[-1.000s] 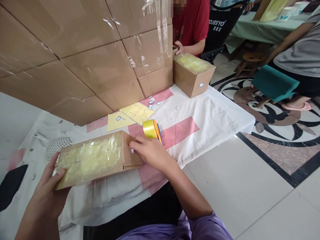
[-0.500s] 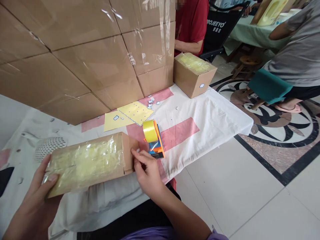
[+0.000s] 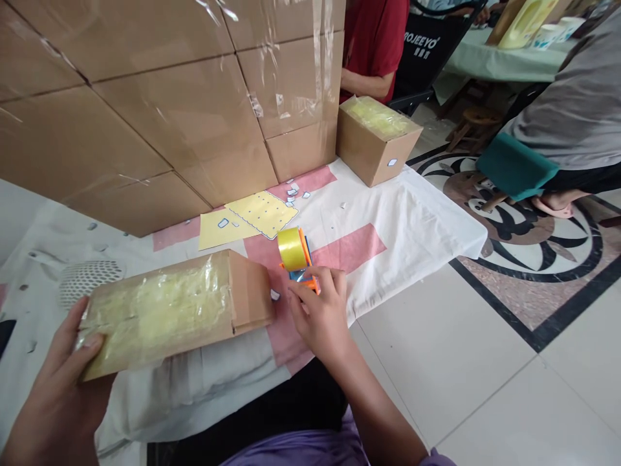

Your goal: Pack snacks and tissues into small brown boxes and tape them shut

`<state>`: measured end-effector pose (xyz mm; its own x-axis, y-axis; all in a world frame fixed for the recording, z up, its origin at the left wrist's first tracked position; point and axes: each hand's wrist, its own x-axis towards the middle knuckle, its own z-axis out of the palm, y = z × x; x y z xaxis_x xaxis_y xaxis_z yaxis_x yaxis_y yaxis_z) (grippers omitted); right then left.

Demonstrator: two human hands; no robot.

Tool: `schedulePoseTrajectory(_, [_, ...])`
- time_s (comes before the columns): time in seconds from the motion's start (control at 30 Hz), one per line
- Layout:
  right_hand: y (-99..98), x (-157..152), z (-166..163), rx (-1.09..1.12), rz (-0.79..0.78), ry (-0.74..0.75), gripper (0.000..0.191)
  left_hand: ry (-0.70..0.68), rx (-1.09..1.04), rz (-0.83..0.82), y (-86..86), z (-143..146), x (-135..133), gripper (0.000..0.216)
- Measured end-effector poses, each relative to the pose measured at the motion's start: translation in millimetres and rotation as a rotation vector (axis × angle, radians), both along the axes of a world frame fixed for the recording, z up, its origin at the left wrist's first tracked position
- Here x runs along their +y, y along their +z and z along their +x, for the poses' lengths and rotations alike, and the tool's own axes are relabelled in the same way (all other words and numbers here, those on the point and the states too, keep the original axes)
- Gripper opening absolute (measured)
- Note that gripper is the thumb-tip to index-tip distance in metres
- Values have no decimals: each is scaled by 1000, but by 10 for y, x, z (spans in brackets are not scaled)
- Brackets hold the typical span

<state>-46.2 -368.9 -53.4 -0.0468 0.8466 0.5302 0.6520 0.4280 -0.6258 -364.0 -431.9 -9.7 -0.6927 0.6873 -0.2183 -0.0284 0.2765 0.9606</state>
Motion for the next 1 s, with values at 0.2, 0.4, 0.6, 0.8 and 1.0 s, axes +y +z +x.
schedulePoseTrajectory(0.2, [-9, 85, -164, -487, -54, 151, 31, -21, 6, 41, -22, 12, 0, 76])
schedulePoseTrajectory(0.4, [-50, 159, -243, -598, -30, 202, 19, -18, -57, 72, -28, 1, -8, 75])
schedulePoseTrajectory(0.6, [-114, 164, -243, -580, -45, 147, 15, -18, -105, 135, -50, -67, -14, 76])
schedulePoseTrajectory(0.8, [-45, 180, -176, -514, -72, 168, 17, -58, -112, 194, -63, -43, -12, 76])
schedulePoseTrajectory(1.0, [130, 213, 81, -233, -52, 313, 20, -96, -153, 228, -75, -93, -23, 77])
